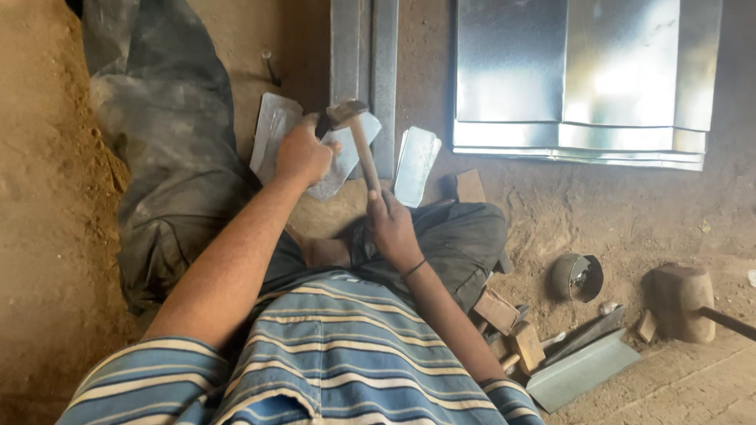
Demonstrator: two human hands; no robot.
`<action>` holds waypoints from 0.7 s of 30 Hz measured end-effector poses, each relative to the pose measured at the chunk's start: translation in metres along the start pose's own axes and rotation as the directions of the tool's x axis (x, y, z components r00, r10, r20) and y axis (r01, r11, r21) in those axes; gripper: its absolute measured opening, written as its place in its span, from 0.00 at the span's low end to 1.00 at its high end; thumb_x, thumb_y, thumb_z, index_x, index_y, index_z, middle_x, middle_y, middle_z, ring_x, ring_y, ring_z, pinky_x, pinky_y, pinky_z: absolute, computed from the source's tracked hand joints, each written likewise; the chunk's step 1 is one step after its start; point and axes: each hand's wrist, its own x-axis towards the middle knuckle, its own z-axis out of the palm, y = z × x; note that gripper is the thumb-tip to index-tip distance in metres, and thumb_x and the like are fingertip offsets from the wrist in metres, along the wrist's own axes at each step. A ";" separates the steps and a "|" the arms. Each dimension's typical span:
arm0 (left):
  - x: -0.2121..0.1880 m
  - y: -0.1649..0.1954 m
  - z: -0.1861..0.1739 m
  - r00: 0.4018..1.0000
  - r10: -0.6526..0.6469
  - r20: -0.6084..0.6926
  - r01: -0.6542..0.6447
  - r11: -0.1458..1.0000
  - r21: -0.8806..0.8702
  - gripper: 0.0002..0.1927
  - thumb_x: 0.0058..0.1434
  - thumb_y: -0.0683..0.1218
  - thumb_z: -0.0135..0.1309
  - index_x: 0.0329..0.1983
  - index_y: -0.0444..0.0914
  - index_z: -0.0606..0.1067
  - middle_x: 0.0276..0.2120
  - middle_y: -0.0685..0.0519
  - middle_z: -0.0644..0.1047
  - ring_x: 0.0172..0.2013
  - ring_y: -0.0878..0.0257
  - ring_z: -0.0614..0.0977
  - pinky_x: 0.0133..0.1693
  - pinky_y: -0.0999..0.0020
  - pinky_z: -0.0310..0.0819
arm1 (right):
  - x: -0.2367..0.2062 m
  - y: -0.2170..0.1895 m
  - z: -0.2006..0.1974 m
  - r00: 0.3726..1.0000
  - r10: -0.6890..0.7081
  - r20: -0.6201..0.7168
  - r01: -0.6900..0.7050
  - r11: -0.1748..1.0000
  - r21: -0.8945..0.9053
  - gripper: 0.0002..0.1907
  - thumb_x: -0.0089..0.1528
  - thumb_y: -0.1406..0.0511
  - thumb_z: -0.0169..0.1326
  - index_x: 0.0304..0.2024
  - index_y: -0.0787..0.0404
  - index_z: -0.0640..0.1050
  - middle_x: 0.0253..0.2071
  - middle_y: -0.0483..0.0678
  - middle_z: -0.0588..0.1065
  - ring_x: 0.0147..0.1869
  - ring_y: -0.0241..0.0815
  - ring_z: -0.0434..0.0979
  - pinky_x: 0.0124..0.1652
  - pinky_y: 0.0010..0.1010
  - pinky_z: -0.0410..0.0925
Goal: The person sits on the ground and hammers small rectangular sheet metal pieces flat on a steel beam used as an anvil, working one piece at a time with a hammer. They reposition and turn each piece between strikes, then set finished pieces aside and handle larger sheet metal panels.
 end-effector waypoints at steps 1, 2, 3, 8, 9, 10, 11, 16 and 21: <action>0.001 -0.001 0.001 0.998 0.052 -0.036 -0.052 0.999 0.016 0.33 0.58 0.51 0.63 0.66 0.40 0.70 0.57 0.41 0.77 0.59 0.46 0.76 0.59 0.55 0.69 | 0.003 0.001 0.000 0.998 0.065 0.018 -0.066 0.997 0.034 0.19 0.71 0.55 0.45 0.38 0.65 0.74 0.25 0.42 0.67 0.29 0.31 0.63 0.29 0.29 0.63; 0.001 -0.003 0.002 0.993 0.100 -0.068 -0.098 0.995 0.032 0.33 0.58 0.51 0.64 0.65 0.38 0.70 0.56 0.39 0.76 0.58 0.44 0.75 0.57 0.54 0.68 | 0.006 0.003 -0.001 0.998 0.059 -0.012 -0.058 0.991 0.123 0.19 0.72 0.55 0.45 0.37 0.65 0.72 0.25 0.42 0.66 0.29 0.31 0.62 0.28 0.29 0.61; 0.002 -0.004 0.003 0.985 0.139 -0.100 -0.134 0.990 0.047 0.34 0.57 0.51 0.66 0.65 0.36 0.69 0.55 0.37 0.75 0.57 0.42 0.74 0.55 0.52 0.67 | 0.010 0.004 -0.001 0.998 0.059 -0.033 -0.051 0.976 0.210 0.19 0.73 0.56 0.45 0.37 0.65 0.71 0.25 0.42 0.65 0.28 0.31 0.62 0.27 0.29 0.59; 0.001 -0.010 0.007 0.995 0.087 -0.051 -0.086 0.996 0.012 0.26 0.59 0.52 0.62 0.58 0.38 0.76 0.49 0.41 0.80 0.51 0.46 0.81 0.52 0.55 0.73 | 0.024 0.008 -0.006 0.999 0.030 -0.021 -0.027 0.992 0.126 0.19 0.72 0.56 0.45 0.34 0.64 0.72 0.24 0.40 0.65 0.27 0.29 0.63 0.26 0.26 0.61; -0.001 -0.011 0.008 0.991 0.117 -0.066 -0.115 0.993 0.026 0.24 0.59 0.52 0.63 0.56 0.37 0.77 0.48 0.40 0.80 0.51 0.45 0.81 0.52 0.55 0.73 | 0.025 0.008 -0.006 0.999 0.041 -0.023 -0.037 0.986 0.164 0.19 0.72 0.56 0.46 0.34 0.64 0.71 0.24 0.39 0.64 0.26 0.30 0.63 0.26 0.27 0.61; -0.002 -0.011 0.008 0.985 0.154 -0.077 -0.153 0.988 0.017 0.24 0.59 0.52 0.63 0.55 0.37 0.78 0.47 0.40 0.81 0.50 0.45 0.81 0.51 0.55 0.73 | 0.025 0.008 -0.005 0.998 0.055 -0.020 -0.049 0.979 0.200 0.18 0.71 0.56 0.46 0.34 0.64 0.71 0.24 0.39 0.64 0.26 0.30 0.63 0.25 0.27 0.61; -0.003 -0.012 0.009 0.980 0.178 -0.094 -0.178 0.984 0.005 0.23 0.59 0.52 0.62 0.55 0.37 0.78 0.47 0.41 0.81 0.49 0.45 0.81 0.50 0.55 0.73 | 0.025 0.008 -0.005 0.999 0.022 -0.035 -0.015 0.981 0.196 0.18 0.72 0.56 0.46 0.35 0.63 0.71 0.24 0.39 0.64 0.26 0.29 0.63 0.25 0.26 0.60; 0.000 -0.027 0.014 0.996 0.068 -0.052 -0.068 0.998 -0.014 0.18 0.60 0.52 0.61 0.49 0.36 0.80 0.42 0.41 0.82 0.44 0.46 0.83 0.46 0.53 0.75 | 0.014 0.007 -0.010 0.982 0.159 0.103 -0.186 0.914 0.360 0.18 0.72 0.56 0.47 0.33 0.61 0.69 0.23 0.39 0.63 0.24 0.30 0.61 0.23 0.25 0.56; 0.019 -0.045 0.028 0.973 -0.205 0.102 0.219 0.704 -0.676 0.23 0.57 0.47 0.68 0.48 0.28 0.74 0.37 0.42 0.83 0.35 0.53 0.81 0.35 0.50 0.71 | -0.010 0.009 -0.023 0.976 0.212 0.045 -0.205 0.831 0.517 0.16 0.73 0.55 0.45 0.34 0.58 0.68 0.23 0.39 0.63 0.23 0.29 0.59 0.22 0.23 0.55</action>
